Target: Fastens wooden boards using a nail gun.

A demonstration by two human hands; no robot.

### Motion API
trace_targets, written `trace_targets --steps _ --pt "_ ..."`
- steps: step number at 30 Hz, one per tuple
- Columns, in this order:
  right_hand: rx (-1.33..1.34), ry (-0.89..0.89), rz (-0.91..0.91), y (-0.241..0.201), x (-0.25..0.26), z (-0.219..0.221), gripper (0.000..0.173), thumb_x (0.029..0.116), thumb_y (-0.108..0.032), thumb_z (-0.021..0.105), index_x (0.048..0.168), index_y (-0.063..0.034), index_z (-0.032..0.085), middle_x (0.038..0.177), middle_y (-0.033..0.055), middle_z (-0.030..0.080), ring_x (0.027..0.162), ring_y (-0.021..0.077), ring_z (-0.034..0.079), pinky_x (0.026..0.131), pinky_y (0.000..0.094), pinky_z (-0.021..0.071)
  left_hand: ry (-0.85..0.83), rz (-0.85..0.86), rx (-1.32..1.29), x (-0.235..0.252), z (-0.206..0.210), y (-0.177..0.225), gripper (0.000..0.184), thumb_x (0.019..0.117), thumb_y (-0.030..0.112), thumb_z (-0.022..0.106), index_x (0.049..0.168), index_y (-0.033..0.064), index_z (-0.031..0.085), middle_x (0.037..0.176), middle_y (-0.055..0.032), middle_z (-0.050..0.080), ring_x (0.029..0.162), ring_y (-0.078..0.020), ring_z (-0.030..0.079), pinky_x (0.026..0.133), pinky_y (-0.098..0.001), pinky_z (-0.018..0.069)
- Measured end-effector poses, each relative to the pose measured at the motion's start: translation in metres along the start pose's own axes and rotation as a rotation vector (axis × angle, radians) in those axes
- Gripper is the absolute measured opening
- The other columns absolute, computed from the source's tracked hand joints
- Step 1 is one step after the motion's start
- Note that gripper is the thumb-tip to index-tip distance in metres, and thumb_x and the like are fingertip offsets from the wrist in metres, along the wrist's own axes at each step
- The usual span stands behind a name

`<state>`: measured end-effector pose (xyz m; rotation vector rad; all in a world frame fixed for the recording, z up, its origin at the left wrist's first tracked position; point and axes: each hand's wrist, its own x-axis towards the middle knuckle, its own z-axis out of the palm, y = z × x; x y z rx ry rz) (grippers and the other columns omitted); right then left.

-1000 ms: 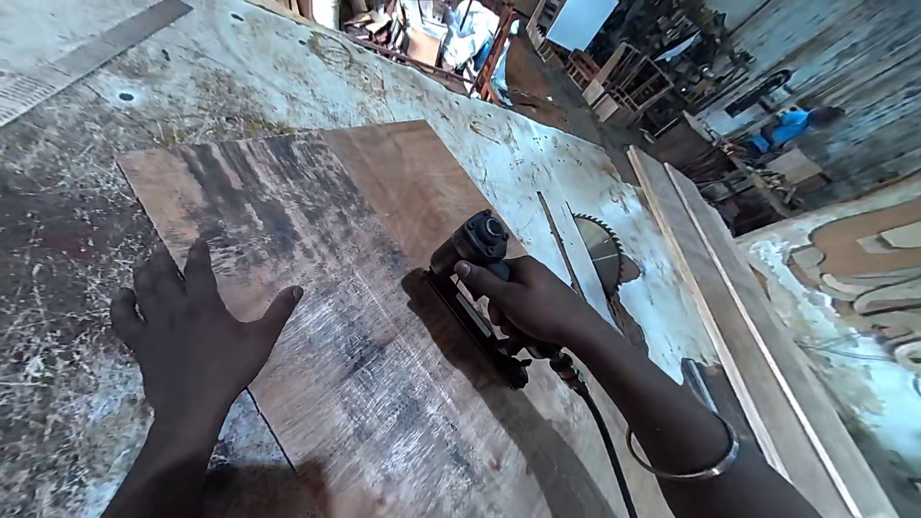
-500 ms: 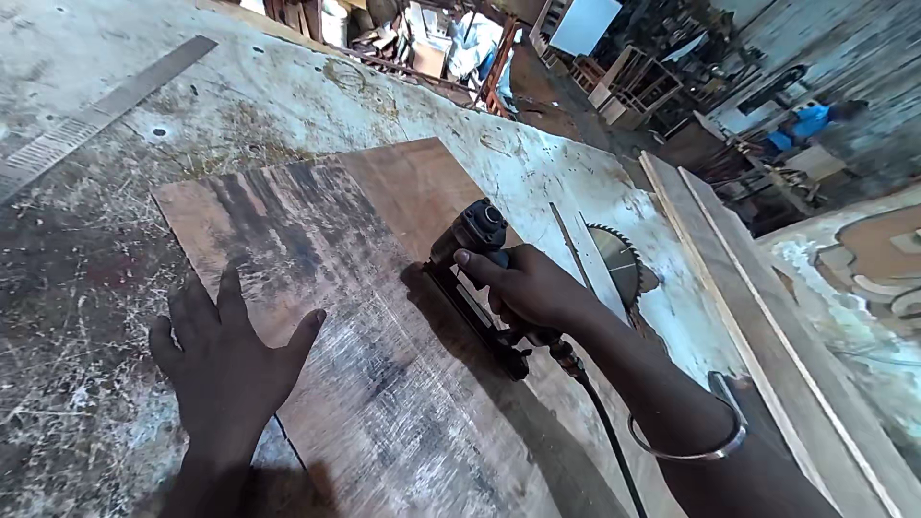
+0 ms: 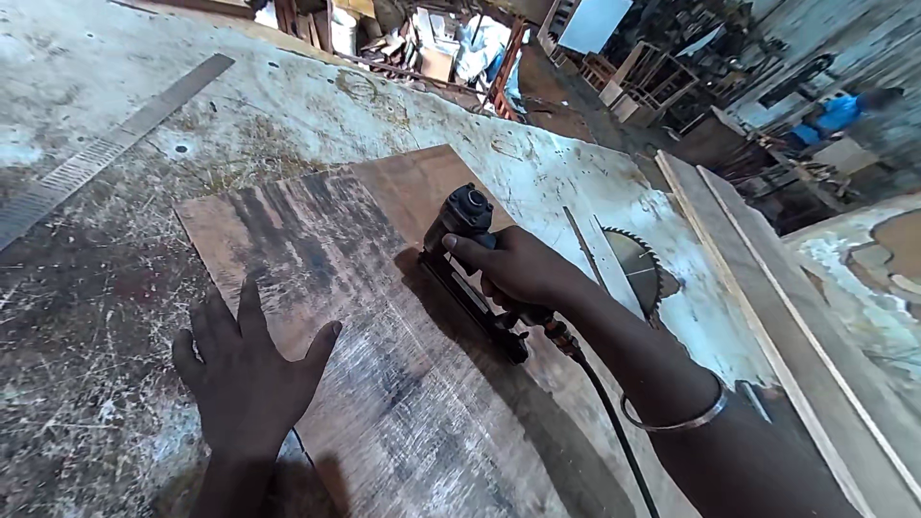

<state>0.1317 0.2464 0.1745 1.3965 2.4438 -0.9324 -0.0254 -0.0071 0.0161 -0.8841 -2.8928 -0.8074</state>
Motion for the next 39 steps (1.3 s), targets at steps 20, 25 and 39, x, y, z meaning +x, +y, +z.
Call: trace_targets --steps 20,25,39 --pt "-0.005 0.022 0.002 -0.04 0.05 -0.005 0.082 0.0904 -0.083 0.042 0.09 -0.006 0.068 0.065 0.0105 0.067 0.05 0.023 0.065 0.051 0.0446 0.0583 0.013 -0.003 0.031 0.001 -0.001 0.002 0.119 0.0734 0.093 0.043 0.16 0.0121 0.034 0.164 -0.0263 0.027 0.153 -0.0444 0.025 0.122 -0.0666 0.0147" --pt "0.0 0.023 -0.008 -0.05 0.06 -0.006 0.082 0.09 -0.083 0.043 0.089 -0.0054 0.068 0.066 0.0107 0.067 0.051 0.0229 0.065 0.051 0.0438 0.0581 0.002 -0.015 0.051 0.001 -0.001 0.003 0.12 0.073 0.094 0.043 0.161 0.0126 0.033 0.165 -0.0263 0.026 0.153 -0.0442 0.024 0.122 -0.0656 0.0148" --pt "-0.004 0.021 -0.02 -0.082 0.09 -0.007 0.08 0.0919 -0.082 0.043 0.09 -0.0053 0.067 0.064 0.0101 0.065 0.049 0.0212 0.064 0.049 0.0414 0.0574 0.009 -0.028 0.071 0.002 -0.001 0.005 0.12 0.0732 0.094 0.041 0.159 0.0108 0.038 0.164 -0.0261 0.029 0.153 -0.0438 0.026 0.122 -0.0647 0.0155"
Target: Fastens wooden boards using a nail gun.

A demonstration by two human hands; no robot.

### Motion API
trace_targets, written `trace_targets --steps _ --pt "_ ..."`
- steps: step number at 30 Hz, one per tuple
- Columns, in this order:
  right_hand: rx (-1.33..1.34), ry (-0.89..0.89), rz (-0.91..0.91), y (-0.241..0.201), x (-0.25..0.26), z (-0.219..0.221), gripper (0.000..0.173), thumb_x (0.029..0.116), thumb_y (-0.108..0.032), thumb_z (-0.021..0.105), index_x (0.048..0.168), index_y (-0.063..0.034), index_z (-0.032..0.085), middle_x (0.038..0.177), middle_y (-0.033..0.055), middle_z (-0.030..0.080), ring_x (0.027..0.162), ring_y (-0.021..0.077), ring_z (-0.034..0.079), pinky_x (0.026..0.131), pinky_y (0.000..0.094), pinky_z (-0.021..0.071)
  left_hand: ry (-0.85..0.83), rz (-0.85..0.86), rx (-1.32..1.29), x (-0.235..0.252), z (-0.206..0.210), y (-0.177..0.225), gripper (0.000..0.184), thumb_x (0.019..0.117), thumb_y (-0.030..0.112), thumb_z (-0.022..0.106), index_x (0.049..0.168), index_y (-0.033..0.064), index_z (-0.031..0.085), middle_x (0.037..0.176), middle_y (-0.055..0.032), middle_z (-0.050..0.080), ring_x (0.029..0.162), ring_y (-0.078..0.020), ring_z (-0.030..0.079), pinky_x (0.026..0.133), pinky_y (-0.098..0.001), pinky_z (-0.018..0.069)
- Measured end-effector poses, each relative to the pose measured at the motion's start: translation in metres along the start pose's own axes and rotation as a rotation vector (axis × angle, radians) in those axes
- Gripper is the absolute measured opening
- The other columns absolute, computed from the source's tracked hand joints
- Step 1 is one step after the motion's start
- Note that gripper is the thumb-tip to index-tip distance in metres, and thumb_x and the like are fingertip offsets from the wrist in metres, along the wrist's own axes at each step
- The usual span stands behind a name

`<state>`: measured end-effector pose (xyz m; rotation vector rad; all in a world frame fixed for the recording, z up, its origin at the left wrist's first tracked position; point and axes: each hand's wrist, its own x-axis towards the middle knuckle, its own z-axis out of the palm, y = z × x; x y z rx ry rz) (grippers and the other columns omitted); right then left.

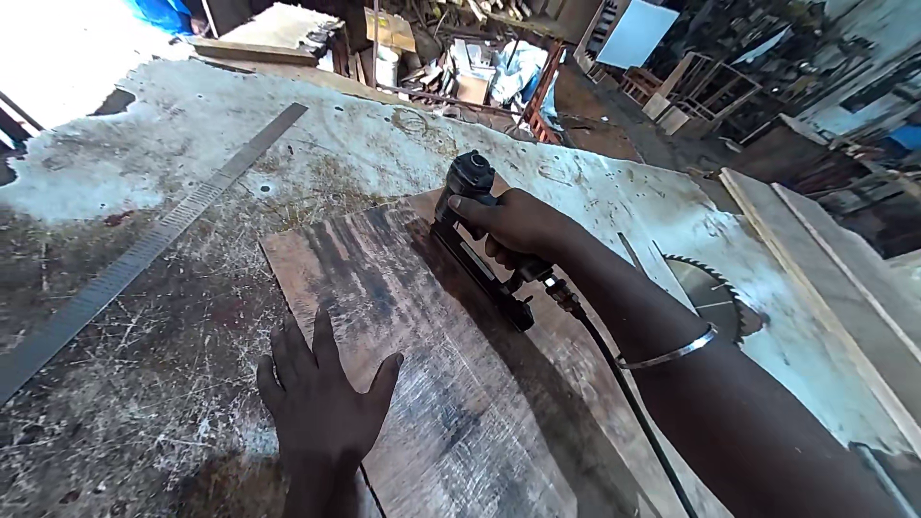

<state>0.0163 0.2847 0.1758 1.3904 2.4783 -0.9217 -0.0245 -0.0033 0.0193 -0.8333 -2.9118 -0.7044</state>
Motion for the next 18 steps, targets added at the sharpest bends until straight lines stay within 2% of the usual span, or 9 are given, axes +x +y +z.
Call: trace_targets --steps 4,9,18 --pt "0.011 0.013 -0.005 -0.009 0.006 0.0 0.079 0.0933 -0.08 0.043 0.09 -0.0047 0.066 0.064 0.0095 0.064 0.049 0.02 0.063 0.05 0.0401 0.0572 -0.012 -0.017 -0.003 0.0 -0.003 0.003 0.118 0.0732 0.094 0.043 0.159 0.0123 0.038 0.164 -0.027 0.028 0.153 -0.0433 0.026 0.123 -0.0637 0.0142" --pt "0.018 0.015 -0.015 -0.018 0.016 0.0 0.077 0.0937 -0.079 0.044 0.099 -0.0049 0.065 0.067 0.0099 0.064 0.049 0.0199 0.062 0.05 0.0393 0.0563 -0.035 -0.034 0.0 0.0 -0.005 0.005 0.118 0.0732 0.093 0.043 0.158 0.0114 0.038 0.165 -0.0267 0.026 0.153 -0.043 0.024 0.123 -0.0628 0.0144" --pt "-0.003 0.029 0.007 -0.029 0.032 -0.004 0.081 0.0921 -0.082 0.041 0.092 -0.0058 0.067 0.067 0.0084 0.066 0.051 0.0187 0.064 0.05 0.0393 0.0572 -0.04 -0.035 0.001 0.001 -0.006 0.006 0.118 0.074 0.093 0.043 0.158 0.0108 0.039 0.164 -0.0272 0.027 0.153 -0.0438 0.025 0.123 -0.0628 0.0157"
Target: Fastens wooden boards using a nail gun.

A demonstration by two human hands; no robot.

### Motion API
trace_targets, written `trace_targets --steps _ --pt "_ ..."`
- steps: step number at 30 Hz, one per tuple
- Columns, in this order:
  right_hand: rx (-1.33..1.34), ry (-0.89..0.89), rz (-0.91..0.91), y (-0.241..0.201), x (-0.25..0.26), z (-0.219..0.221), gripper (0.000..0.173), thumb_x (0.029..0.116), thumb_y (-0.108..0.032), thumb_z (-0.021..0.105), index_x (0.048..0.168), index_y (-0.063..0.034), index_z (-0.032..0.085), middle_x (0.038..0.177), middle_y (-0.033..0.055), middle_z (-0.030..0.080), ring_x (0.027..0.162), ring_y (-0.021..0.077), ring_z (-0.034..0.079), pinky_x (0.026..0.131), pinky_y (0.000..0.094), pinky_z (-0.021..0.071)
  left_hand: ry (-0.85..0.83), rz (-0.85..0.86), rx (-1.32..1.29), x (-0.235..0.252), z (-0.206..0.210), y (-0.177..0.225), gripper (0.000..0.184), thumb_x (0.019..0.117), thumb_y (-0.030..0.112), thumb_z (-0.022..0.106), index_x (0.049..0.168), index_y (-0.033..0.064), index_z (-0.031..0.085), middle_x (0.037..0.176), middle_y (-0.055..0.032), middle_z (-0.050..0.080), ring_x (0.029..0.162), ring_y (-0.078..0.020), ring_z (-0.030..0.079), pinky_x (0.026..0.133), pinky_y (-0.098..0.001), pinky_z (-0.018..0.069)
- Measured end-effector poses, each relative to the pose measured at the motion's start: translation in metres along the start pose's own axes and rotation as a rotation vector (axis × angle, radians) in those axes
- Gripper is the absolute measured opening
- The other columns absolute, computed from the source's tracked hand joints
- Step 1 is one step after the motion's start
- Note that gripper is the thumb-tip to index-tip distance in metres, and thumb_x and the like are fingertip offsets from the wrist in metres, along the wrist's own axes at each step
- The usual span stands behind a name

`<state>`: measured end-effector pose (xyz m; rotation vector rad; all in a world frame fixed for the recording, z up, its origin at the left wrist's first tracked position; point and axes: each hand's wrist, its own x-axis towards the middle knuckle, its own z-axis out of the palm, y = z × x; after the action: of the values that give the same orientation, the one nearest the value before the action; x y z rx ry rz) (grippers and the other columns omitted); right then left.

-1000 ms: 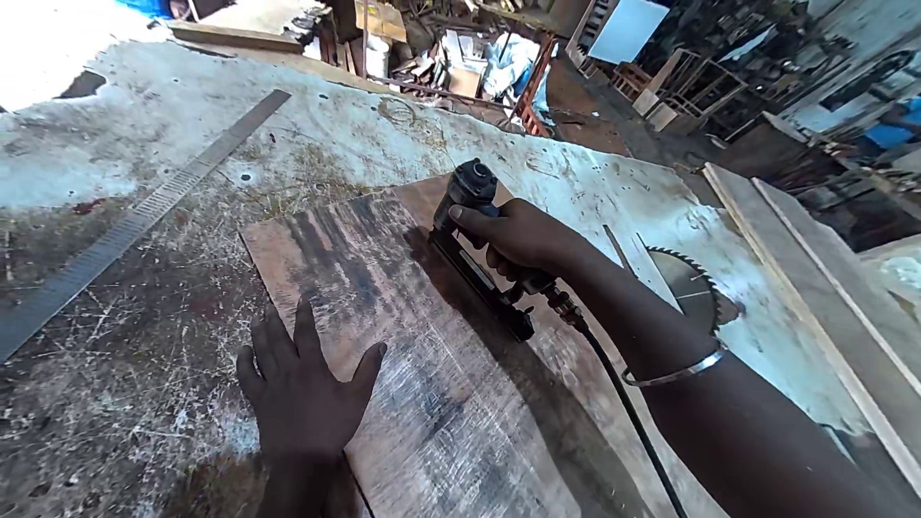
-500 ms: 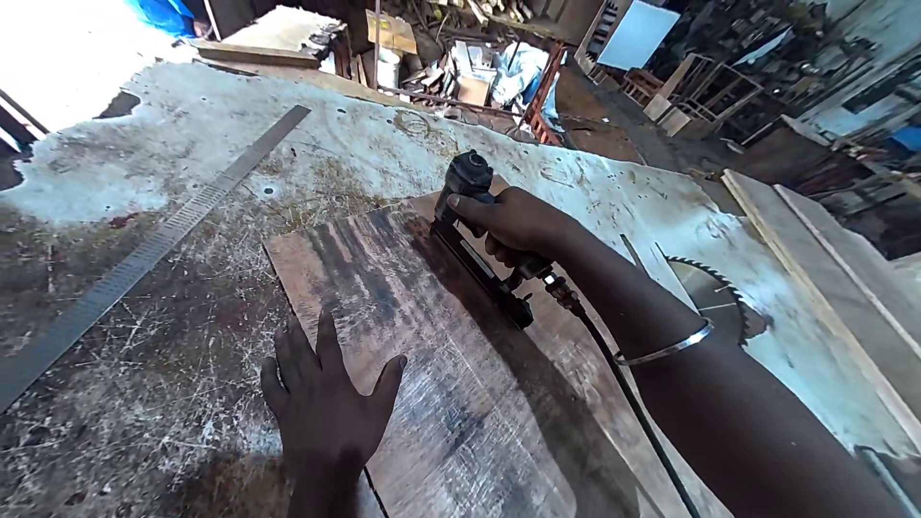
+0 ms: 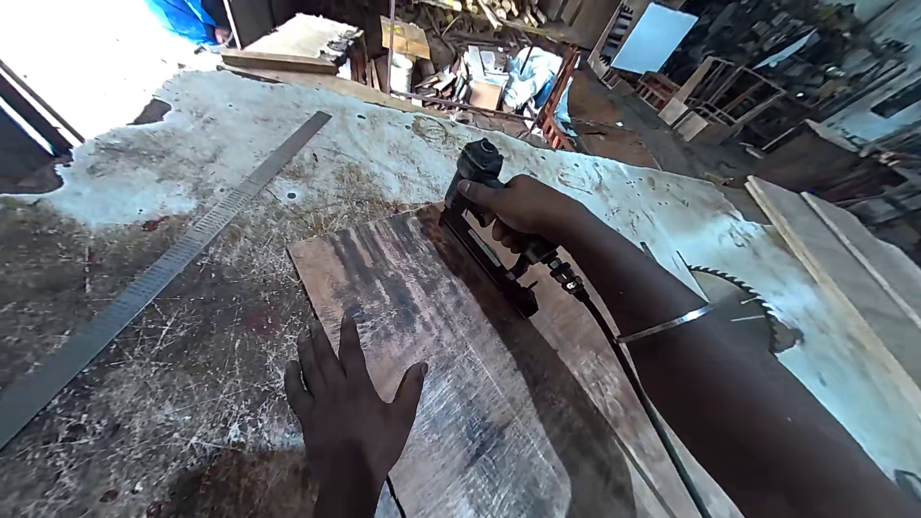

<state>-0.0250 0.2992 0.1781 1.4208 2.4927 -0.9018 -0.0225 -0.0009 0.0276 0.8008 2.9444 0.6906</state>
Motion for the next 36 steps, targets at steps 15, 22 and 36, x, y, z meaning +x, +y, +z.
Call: trace_targets --steps 15,22,36 --pt "-0.025 0.006 -0.011 -0.027 0.02 0.002 0.077 0.0943 -0.079 0.041 0.09 -0.0062 0.066 0.066 0.0072 0.064 0.05 0.0176 0.063 0.049 0.0374 0.0564 0.074 0.015 0.004 -0.001 0.005 0.0 0.116 0.0751 0.093 0.041 0.156 0.0101 0.043 0.16 -0.0292 0.034 0.151 -0.0451 0.03 0.122 -0.0629 0.018" --pt "-0.022 -0.012 -0.024 -0.027 0.022 0.0 0.077 0.0952 -0.078 0.04 0.092 -0.0058 0.066 0.066 0.0068 0.063 0.05 0.0174 0.062 0.051 0.0374 0.0567 0.099 0.026 -0.008 -0.001 0.008 -0.001 0.115 0.0754 0.092 0.043 0.156 0.0099 0.042 0.16 -0.0288 0.035 0.15 -0.0448 0.031 0.123 -0.0624 0.0181" --pt "-0.023 0.002 -0.032 -0.023 0.015 0.001 0.077 0.0949 -0.078 0.041 0.093 -0.0057 0.066 0.066 0.0073 0.064 0.051 0.0175 0.063 0.051 0.0379 0.0574 0.073 0.028 -0.015 -0.003 0.006 -0.003 0.116 0.0757 0.091 0.044 0.157 0.0092 0.041 0.161 -0.0277 0.034 0.152 -0.0434 0.028 0.123 -0.0623 0.016"
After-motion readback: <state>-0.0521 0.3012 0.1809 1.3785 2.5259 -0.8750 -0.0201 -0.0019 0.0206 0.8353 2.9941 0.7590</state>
